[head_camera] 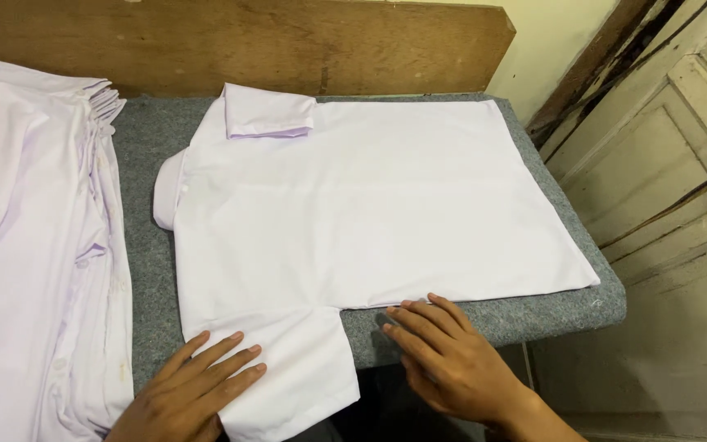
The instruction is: Folding a white short-sleeved shirt on a padded surface
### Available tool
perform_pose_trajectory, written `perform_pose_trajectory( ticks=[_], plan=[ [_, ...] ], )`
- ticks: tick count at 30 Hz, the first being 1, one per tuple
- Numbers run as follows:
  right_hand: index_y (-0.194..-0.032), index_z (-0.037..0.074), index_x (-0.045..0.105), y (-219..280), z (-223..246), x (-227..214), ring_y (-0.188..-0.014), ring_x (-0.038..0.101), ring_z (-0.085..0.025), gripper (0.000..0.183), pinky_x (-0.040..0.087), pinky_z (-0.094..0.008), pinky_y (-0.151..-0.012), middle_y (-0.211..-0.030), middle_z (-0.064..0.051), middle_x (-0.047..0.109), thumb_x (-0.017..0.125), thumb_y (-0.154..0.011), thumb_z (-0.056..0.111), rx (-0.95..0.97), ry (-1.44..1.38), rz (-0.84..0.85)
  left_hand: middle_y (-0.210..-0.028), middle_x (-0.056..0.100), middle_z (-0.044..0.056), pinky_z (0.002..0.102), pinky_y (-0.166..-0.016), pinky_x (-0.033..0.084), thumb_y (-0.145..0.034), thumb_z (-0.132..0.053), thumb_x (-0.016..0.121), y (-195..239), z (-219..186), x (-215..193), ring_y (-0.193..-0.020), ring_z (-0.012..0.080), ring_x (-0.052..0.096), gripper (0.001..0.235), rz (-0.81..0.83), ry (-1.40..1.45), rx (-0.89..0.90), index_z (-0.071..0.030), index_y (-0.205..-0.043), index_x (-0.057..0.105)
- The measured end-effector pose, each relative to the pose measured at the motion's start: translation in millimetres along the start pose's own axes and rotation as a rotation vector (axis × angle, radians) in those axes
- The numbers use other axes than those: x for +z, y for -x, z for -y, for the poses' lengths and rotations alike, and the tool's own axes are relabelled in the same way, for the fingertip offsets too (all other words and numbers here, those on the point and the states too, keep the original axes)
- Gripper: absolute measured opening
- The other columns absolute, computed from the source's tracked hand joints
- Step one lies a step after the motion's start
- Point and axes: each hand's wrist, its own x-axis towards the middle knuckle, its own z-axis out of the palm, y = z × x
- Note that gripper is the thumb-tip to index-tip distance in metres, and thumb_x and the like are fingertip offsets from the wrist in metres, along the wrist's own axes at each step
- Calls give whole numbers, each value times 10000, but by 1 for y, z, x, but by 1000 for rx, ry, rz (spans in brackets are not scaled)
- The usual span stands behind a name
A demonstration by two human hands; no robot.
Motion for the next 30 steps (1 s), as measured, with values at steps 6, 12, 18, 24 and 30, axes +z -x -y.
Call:
perform_pose_trajectory(
  ticks=[6,12,18,24,30],
  plan=[
    [-1266,63,657,48,-56,-21,-1189,652,-288,383,476,-460,-1079,-1289,-104,703,662,-888,120,182,167,-93,-1412,689,33,462,-1182,421,-913,-21,526,-2,7,-12,-1323,224,648,489,-26,361,-226,-86,-1389,618],
    [-1329,156,652,123,-127,-52,-1345,564,-269,505,442,-480,-1135,-1390,-53,666,659,-823,162,523,284,68,-1290,782,-10,424,-1159,457,-839,19,583,-21,17,-25,-1238,194,710,496,15,482,-341,-111,-1301,711],
    [-1166,130,722,151,-160,-66,-1282,636,-252,292,489,-437,-1113,-1289,-44,720,706,-877,165,517,225,57,-1156,885,-29,300,-1015,517,-905,-144,602,-39,25,-37,-1129,146,754,358,29,718,-758,-129,-1180,830],
    [-1178,68,741,137,-177,-69,-1057,692,-222,207,511,-347,-957,-1168,-94,757,686,-988,130,788,80,-106,-1074,846,-5,269,-882,520,-838,-30,648,-110,58,-59,-985,114,712,404,-16,659,-1253,-140,-1180,833],
    [-1186,95,757,84,-206,-66,-916,640,-192,194,462,-330,-814,-1066,-60,757,613,-1081,173,1048,-60,-133,-1021,747,-34,263,-797,412,-993,-190,574,-146,124,-31,-932,117,606,283,-15,592,-1358,-172,-1127,823]
  ],
)
